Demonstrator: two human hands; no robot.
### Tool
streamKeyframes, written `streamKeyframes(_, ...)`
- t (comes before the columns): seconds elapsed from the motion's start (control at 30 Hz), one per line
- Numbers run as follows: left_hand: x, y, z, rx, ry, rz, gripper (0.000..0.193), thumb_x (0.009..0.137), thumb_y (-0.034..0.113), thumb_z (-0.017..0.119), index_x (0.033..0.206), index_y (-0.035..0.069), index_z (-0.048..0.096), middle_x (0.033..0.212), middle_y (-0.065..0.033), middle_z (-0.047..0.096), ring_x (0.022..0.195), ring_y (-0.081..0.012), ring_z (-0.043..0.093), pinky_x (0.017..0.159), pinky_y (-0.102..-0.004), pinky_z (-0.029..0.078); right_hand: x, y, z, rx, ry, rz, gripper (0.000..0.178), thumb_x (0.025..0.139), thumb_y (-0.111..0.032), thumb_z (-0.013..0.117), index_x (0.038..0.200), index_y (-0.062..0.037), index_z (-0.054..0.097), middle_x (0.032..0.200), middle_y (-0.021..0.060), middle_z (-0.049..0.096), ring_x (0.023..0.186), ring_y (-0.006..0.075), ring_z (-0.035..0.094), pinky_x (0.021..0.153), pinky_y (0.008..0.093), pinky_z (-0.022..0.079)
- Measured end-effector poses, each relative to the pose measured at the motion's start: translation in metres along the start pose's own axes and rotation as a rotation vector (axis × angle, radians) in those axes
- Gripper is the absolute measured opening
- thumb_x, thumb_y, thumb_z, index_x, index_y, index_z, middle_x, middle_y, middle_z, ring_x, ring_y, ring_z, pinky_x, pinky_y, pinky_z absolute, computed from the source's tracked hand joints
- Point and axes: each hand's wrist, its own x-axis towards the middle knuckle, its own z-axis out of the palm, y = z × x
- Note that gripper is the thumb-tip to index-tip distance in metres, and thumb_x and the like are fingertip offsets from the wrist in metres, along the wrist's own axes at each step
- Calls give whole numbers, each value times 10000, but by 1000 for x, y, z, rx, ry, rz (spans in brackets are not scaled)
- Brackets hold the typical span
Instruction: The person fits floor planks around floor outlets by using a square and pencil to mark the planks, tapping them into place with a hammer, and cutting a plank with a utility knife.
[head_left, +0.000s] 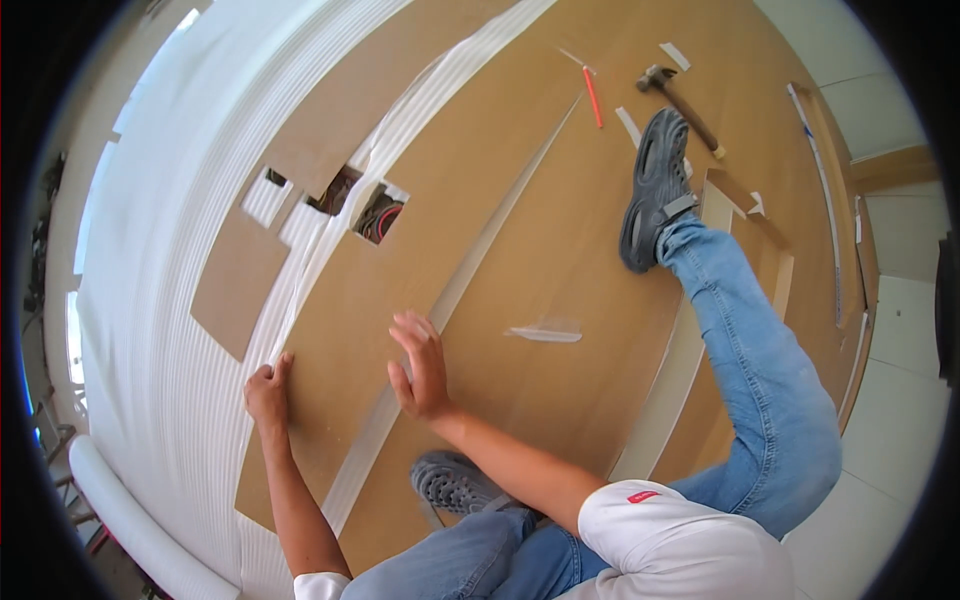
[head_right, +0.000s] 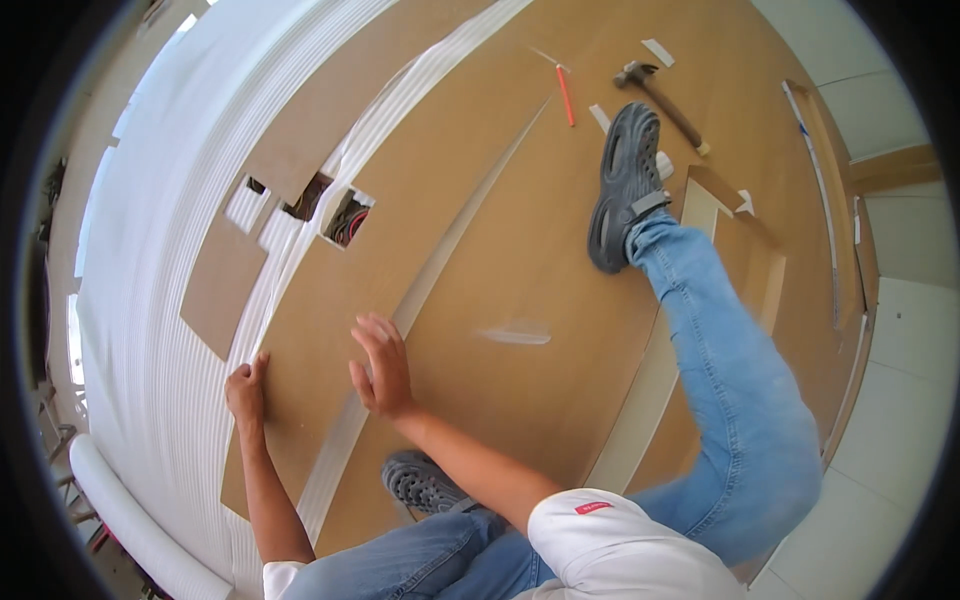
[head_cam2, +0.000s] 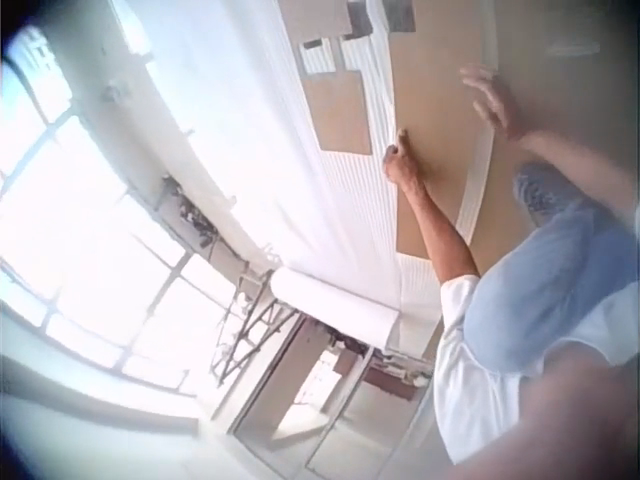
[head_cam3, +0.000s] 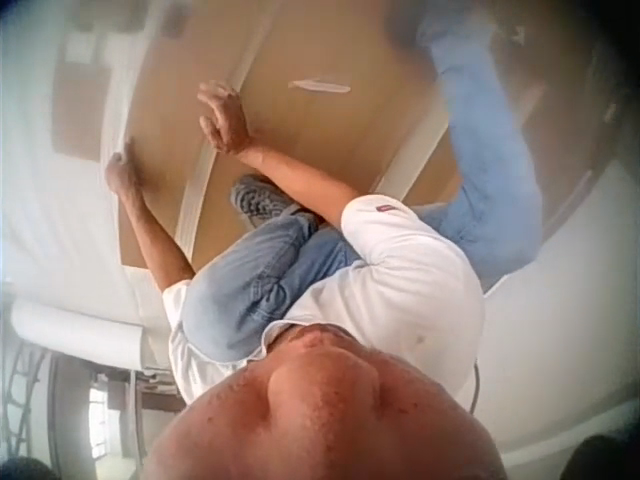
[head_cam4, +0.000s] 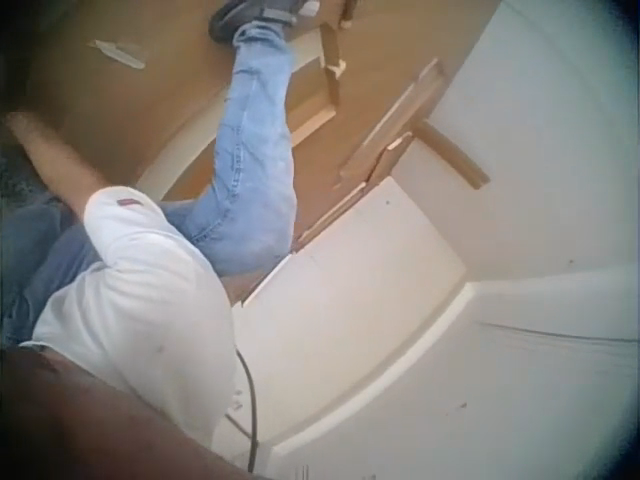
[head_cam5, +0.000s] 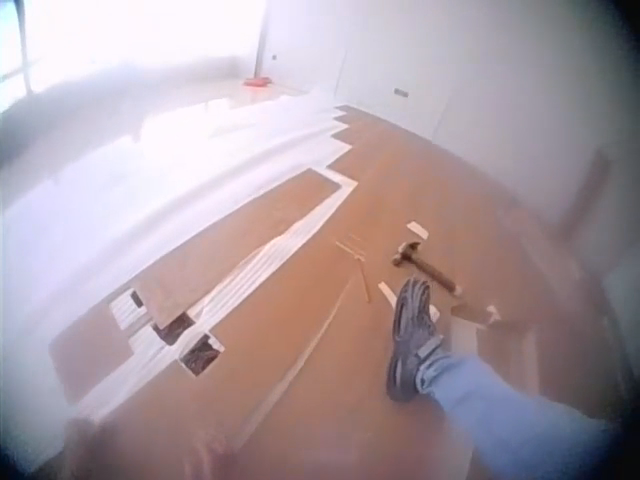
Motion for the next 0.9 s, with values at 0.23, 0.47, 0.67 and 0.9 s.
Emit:
streamKeyframes(0.23, -17, 4, 16, -46, -42, -47, 704, 888, 627, 689, 617, -9, 559, 608, -202, 547, 600, -362, 496, 628, -495, 412, 2, -4, -37, -21, -27, 170, 385, 976, -130, 575, 1329, 18, 541, 1375, 192, 572, 1286, 388, 523, 1118, 486, 383)
streamKeyframes(0.47, -25, -13, 20, -45, -13, -12, 713, 888, 661, 657, 631, 0, 588, 627, -220, 574, 622, -398, 540, 638, -515, 421, 66, 18, -59, -40, 9, 77, 357, 946, -71, 590, 1294, 1, 570, 1214, 193, 635, 1139, 393, 587, 1001, 456, 467)
streamKeyframes(0.67, -70, -66, 52, -82, -50, -78, 731, 881, 689, 638, 643, -2, 613, 627, -232, 571, 614, -408, 545, 616, -524, 411, 114, 44, -109, -180, -11, 7, 309, 958, -85, 584, 1262, -26, 584, 1182, 138, 660, 1093, 344, 610, 961, 430, 490)
streamKeyframes(0.9, -74, -68, 49, -79, -63, -72, 744, 888, 689, 630, 638, -11, 584, 649, -214, 589, 634, -392, 552, 630, -515, 417, 228, 53, -191, -538, -449, -76, 282, 941, -131, 588, 1211, -65, 632, 1037, 178, 692, 987, 386, 655, 866, 470, 534)
